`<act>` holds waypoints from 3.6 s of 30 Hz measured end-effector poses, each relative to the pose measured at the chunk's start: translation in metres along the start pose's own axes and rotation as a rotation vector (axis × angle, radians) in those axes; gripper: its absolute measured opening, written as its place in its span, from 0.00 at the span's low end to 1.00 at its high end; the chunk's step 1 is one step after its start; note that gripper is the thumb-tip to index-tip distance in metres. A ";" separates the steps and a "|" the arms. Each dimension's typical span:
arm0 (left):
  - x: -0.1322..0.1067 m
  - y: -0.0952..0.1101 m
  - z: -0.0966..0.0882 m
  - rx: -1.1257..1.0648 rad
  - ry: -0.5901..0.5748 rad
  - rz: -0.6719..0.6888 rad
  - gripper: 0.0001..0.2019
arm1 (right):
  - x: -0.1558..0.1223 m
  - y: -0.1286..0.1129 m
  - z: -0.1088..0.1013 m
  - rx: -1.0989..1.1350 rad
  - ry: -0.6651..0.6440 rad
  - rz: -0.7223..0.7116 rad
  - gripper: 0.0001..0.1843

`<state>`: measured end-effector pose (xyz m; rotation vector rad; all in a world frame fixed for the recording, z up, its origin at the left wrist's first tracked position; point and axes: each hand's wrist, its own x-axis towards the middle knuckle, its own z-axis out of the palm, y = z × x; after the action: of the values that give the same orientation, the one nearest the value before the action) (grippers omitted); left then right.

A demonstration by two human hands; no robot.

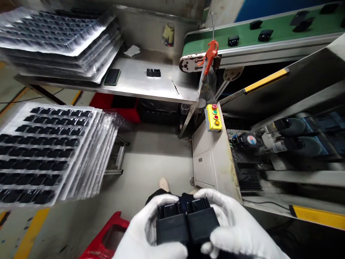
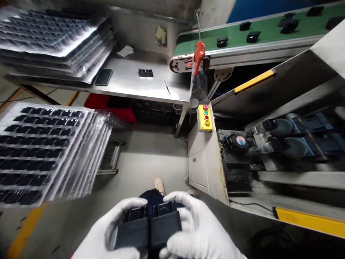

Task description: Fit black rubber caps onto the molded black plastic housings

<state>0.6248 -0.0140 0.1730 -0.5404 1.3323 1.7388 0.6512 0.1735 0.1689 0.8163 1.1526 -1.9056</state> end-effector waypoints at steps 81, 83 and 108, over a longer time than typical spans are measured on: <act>0.006 0.032 -0.015 0.163 -0.002 0.027 0.22 | 0.012 -0.009 0.023 -0.053 0.134 -0.009 0.33; 0.005 0.037 -0.022 0.158 -0.001 0.017 0.23 | 0.017 -0.009 0.028 -0.045 0.125 -0.014 0.33; 0.021 0.051 -0.056 0.265 -0.022 0.142 0.22 | 0.061 -0.010 0.047 0.240 -0.177 -0.254 0.30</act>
<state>0.5629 -0.0622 0.1667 -0.2827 1.5877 1.6393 0.6046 0.1176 0.1421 0.6326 0.9685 -2.3093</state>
